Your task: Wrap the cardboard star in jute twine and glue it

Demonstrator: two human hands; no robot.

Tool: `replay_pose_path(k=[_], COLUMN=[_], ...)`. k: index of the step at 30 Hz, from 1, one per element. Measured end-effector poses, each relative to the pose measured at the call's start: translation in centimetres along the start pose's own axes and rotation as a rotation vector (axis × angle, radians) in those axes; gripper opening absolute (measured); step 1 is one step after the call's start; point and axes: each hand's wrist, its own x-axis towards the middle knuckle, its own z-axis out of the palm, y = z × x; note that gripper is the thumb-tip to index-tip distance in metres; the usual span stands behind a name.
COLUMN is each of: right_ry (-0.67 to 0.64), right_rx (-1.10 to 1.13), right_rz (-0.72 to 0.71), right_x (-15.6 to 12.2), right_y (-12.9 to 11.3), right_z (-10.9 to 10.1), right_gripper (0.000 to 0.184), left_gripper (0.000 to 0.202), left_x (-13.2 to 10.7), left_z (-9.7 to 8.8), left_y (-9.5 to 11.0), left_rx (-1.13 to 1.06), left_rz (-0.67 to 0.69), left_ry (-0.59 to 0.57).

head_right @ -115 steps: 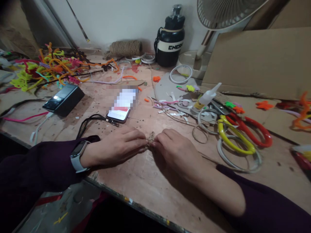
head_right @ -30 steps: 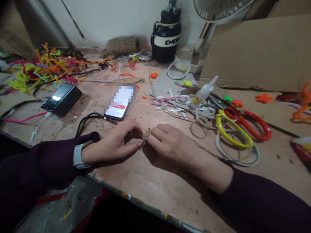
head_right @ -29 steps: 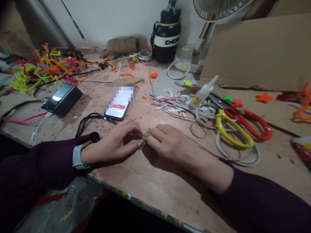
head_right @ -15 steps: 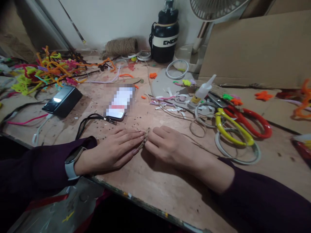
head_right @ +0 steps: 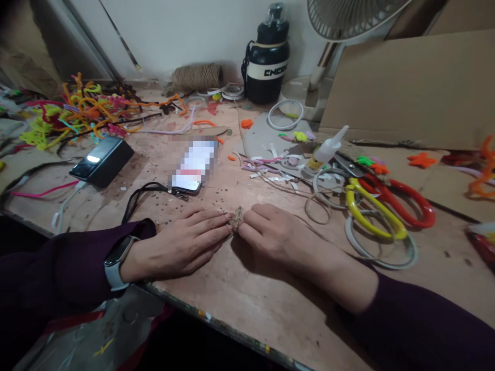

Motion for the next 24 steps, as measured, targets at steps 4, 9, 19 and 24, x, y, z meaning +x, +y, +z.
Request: replay_pose_path(k=[4,9,19,24], right_ry=[0.016,0.114,0.129,0.156], right_rx=[0.015,0.065,0.331,0.439], right_rz=[-0.007,0.024,0.196,0.288], right_x=[0.0,-0.5,-1.7,-1.1], right_y=[0.0,0.1,1.9,1.6], right_z=[0.4,1.4,1.6,2.0], right_gripper=[0.029,0.026,0.017,0.012], left_gripper=[0.041,0.04,0.041,0.04], left_x=[0.0,0.1,0.2,0.2], left_z=[0.0,-0.1,-0.3,-0.2], left_y=[0.0,0.1,0.1,0.2], left_rx=[0.019,0.044,0.031,0.007], left_rz=[0.006,0.005,-0.005,-0.016], left_ry=[-0.006,-0.025,-0.055,-0.057])
